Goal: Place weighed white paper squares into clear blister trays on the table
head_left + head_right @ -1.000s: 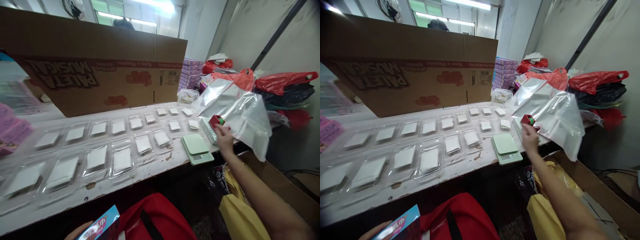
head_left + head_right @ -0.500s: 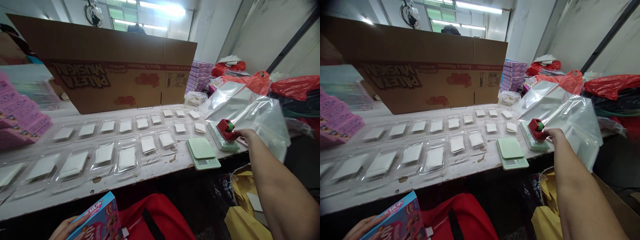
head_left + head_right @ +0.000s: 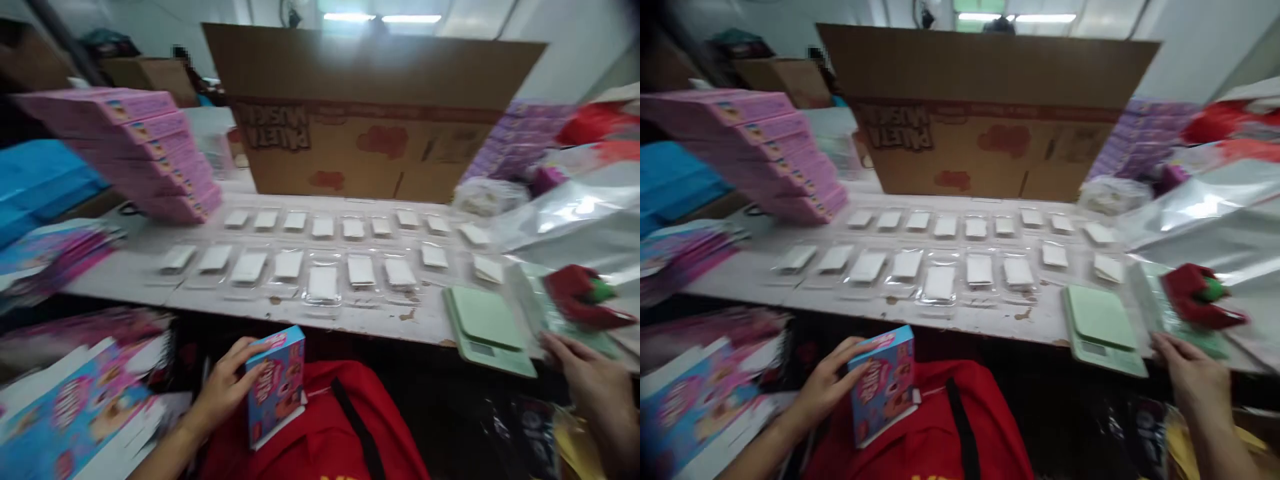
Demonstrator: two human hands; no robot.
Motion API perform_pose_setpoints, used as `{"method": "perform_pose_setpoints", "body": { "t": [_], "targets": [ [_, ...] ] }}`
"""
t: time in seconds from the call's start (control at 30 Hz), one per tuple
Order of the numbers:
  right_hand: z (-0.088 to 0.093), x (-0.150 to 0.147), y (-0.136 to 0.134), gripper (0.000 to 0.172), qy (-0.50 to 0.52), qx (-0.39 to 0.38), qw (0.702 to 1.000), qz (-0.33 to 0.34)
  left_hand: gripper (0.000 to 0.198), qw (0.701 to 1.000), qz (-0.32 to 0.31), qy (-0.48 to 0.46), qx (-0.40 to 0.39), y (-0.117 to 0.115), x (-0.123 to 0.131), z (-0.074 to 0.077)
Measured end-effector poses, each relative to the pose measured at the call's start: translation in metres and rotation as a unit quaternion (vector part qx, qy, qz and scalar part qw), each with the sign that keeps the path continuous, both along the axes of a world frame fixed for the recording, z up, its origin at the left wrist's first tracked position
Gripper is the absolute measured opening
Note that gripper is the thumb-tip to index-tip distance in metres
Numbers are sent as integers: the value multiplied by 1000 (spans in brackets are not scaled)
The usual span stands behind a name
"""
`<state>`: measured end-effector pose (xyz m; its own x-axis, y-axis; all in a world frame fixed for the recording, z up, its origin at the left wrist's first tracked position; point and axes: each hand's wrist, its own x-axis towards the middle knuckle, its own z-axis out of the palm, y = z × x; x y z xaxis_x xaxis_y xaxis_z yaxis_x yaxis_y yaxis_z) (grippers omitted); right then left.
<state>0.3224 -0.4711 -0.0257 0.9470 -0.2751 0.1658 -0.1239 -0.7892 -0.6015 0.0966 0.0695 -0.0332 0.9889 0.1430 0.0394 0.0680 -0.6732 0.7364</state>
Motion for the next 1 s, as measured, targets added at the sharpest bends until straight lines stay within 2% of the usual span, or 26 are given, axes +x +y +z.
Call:
{"method": "perform_pose_setpoints", "body": {
  "t": [0.03, 0.07, 0.13, 0.2, 0.23, 0.27, 0.33, 0.37, 0.43, 0.5, 0.53, 0.57, 0.63, 0.7, 0.73, 0.83, 0.9, 1.0],
  "targets": [
    [-9, -13, 36, 32, 29, 100, 994, 41, 27, 1000, 5, -8, -7, -3, 2, 4],
    [-15, -30, 78, 29, 75, 202, 971, 99, 28, 1000, 4, -15, -12, -6, 3, 7],
    [-16, -67, 172, 26, 180, 333, 894, 240, 29, 999, -6, -31, -19, -11, 5, 11],
    [-9, -101, 262, 25, 215, 396, 811, 374, 30, 999, -11, -44, -23, -14, 5, 13],
    [-5, -113, 299, 25, 220, 422, 777, 413, 30, 998, -10, -49, -25, -15, 3, 14],
    [-4, -122, 330, 26, 234, 443, 753, 427, 30, 998, -8, -54, -27, -16, 1, 15],
    [-10, -131, 371, 32, 264, 453, 747, 409, 30, 998, 2, -59, -30, -16, -3, 15],
    [-16, -131, 381, 35, 263, 436, 762, 401, 29, 998, 8, -60, -33, -15, -5, 15],
    [-27, -129, 385, 40, 209, 346, 816, 414, 29, 997, 21, -58, -40, -12, -9, 14],
    [-34, -125, 378, 43, 83, 205, 862, 457, 28, 997, 36, -56, -47, -9, -12, 13],
    [-34, -123, 373, 43, 9, 132, 864, 486, 28, 996, 42, -55, -50, -7, -13, 13],
    [-33, -122, 369, 40, -65, 67, 849, 520, 28, 996, 48, -55, -53, -6, -13, 13],
    [-28, -122, 365, 36, -181, -30, 790, 585, 28, 995, 59, -56, -58, -3, -13, 12],
    [-22, -121, 368, 35, -229, -97, 745, 619, 28, 994, 64, -59, -65, -2, -12, 12],
    [-19, -119, 371, 36, -229, -123, 739, 622, 28, 994, 63, -60, -67, -3, -12, 11],
    [-9, -106, 378, 38, -178, -169, 733, 635, 27, 995, 47, -57, -71, -5, -15, 12],
    [-3, -95, 372, 44, -138, -162, 735, 643, 26, 995, 44, -57, -70, -6, -19, 16],
    [2, -96, 349, 46, -58, -56, 794, 602, 29, 989, 99, -84, -65, 0, -26, 29]
  ]
}}
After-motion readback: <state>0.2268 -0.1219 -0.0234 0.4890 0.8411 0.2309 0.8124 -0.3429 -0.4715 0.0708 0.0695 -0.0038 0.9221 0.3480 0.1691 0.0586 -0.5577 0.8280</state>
